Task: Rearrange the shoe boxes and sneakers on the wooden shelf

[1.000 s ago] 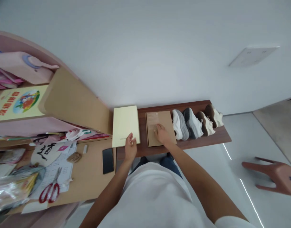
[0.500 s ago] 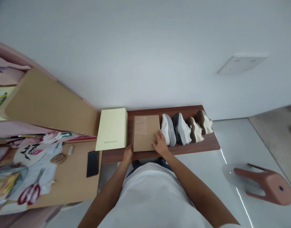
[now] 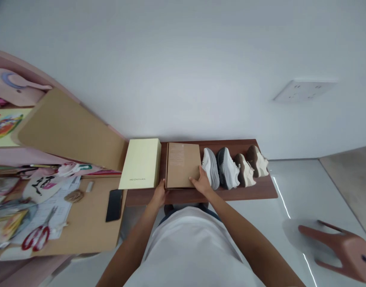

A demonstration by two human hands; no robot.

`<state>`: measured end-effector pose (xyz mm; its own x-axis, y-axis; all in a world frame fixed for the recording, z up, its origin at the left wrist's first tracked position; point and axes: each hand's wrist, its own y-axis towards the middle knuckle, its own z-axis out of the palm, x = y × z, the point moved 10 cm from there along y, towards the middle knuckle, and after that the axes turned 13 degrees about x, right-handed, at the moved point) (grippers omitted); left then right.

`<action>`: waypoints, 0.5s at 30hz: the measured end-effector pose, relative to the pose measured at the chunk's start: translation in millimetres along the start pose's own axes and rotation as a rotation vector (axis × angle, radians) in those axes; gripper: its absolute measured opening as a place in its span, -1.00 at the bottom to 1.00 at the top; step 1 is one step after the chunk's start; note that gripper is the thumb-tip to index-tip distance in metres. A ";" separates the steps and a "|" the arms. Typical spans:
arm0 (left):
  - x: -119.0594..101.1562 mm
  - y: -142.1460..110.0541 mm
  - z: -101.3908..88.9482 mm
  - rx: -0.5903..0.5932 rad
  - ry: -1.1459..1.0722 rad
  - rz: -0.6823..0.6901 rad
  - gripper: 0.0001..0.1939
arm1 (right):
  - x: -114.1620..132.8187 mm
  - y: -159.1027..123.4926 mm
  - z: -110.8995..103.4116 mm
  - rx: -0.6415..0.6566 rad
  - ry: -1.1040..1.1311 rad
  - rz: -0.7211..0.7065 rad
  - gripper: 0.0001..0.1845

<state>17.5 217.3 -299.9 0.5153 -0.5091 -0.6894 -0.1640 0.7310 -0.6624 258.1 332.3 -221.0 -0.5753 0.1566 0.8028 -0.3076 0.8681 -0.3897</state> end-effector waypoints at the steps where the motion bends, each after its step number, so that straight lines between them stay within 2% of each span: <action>1: -8.6 -2.9 -2.4 -0.031 -0.015 0.003 -0.49 | 3.3 3.4 -0.5 0.011 0.002 0.004 -0.03; 3: -29.2 -7.4 1.2 -0.017 -0.068 0.021 -0.43 | 11.2 10.1 0.8 0.029 0.005 0.024 -0.04; 6: -58.2 -11.4 21.5 0.111 -0.195 0.030 -0.42 | 30.2 19.9 9.1 0.062 -0.007 0.036 -0.02; 10: -83.2 -15.7 45.2 0.225 -0.261 0.018 -0.35 | 56.9 29.7 27.2 0.130 -0.032 0.040 0.03; 15: -98.7 -21.8 48.3 0.171 -0.201 0.116 -0.36 | 77.8 29.6 46.5 0.227 0.042 0.021 0.06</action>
<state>10.9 273.6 -203.3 0.6605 -0.3297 -0.6746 -0.0966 0.8536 -0.5118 169.0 348.2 -191.1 -0.5529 0.1974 0.8095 -0.4610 0.7368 -0.4946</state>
